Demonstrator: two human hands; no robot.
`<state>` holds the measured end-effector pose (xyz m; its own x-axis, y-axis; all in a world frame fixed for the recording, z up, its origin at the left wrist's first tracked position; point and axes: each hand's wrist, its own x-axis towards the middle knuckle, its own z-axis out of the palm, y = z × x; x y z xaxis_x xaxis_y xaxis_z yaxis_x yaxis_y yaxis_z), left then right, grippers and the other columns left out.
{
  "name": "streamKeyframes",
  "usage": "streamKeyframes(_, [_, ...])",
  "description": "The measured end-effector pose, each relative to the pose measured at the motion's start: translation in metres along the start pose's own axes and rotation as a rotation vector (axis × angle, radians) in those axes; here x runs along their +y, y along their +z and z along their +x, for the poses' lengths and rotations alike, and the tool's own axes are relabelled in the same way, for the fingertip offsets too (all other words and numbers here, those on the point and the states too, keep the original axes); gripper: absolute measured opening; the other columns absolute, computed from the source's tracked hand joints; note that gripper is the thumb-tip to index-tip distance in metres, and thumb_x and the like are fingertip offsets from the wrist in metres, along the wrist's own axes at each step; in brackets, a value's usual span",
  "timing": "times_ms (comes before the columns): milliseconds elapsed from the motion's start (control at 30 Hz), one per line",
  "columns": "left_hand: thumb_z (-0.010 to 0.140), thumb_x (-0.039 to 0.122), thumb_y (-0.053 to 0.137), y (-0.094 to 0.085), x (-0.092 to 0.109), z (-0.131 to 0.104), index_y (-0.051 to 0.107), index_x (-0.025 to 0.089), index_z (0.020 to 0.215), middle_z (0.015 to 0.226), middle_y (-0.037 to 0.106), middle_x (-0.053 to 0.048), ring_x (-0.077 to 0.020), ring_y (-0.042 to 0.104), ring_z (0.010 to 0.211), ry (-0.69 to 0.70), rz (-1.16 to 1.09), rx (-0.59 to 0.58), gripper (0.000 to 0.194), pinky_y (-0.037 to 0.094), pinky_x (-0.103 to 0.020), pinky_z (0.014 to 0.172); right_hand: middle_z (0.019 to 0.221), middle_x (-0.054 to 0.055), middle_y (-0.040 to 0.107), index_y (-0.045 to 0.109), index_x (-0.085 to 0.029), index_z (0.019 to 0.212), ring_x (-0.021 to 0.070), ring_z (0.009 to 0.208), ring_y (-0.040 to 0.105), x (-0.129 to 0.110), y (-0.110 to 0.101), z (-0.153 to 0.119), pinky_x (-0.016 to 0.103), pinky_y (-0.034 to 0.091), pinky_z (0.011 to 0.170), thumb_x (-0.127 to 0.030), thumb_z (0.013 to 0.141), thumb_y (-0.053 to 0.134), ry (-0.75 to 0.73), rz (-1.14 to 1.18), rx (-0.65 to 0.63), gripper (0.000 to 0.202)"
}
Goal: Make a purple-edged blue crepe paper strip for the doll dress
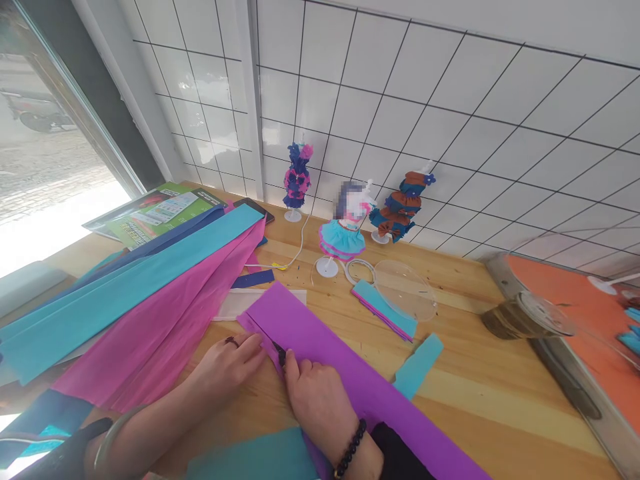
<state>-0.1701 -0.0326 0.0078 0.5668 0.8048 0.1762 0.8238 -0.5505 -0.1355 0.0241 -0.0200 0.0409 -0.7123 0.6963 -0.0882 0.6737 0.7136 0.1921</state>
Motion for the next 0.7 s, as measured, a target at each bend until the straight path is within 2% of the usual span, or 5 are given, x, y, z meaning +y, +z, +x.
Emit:
streamKeyframes(333, [0.078, 0.006, 0.042, -0.0007, -0.0003, -0.0015, 0.049, 0.015, 0.080, 0.072, 0.046, -0.004, -0.0158, 0.049, 0.063, 0.009, -0.005, 0.009, 0.012, 0.036, -0.026, 0.050, 0.071, 0.006, 0.061, 0.044, -0.010, 0.117, 0.0160, 0.057, 0.058, -0.0004, -0.0018, -0.0022, 0.027, 0.031, 0.043, -0.007, 0.081, 0.048, -0.022, -0.016, -0.009, 0.037])
streamKeyframes(700, [0.076, 0.004, 0.042, -0.0073, -0.0011, -0.0006, 0.050, 0.015, 0.075, 0.072, 0.047, -0.004, -0.0163, 0.048, 0.062, 0.014, -0.003, -0.005, 0.014, 0.038, -0.028, 0.052, 0.072, 0.007, 0.061, 0.044, -0.010, 0.118, 0.0168, 0.058, 0.059, -0.0021, -0.0035, -0.0012, 0.027, 0.034, 0.044, -0.006, 0.079, 0.048, -0.040, -0.022, -0.054, 0.040])
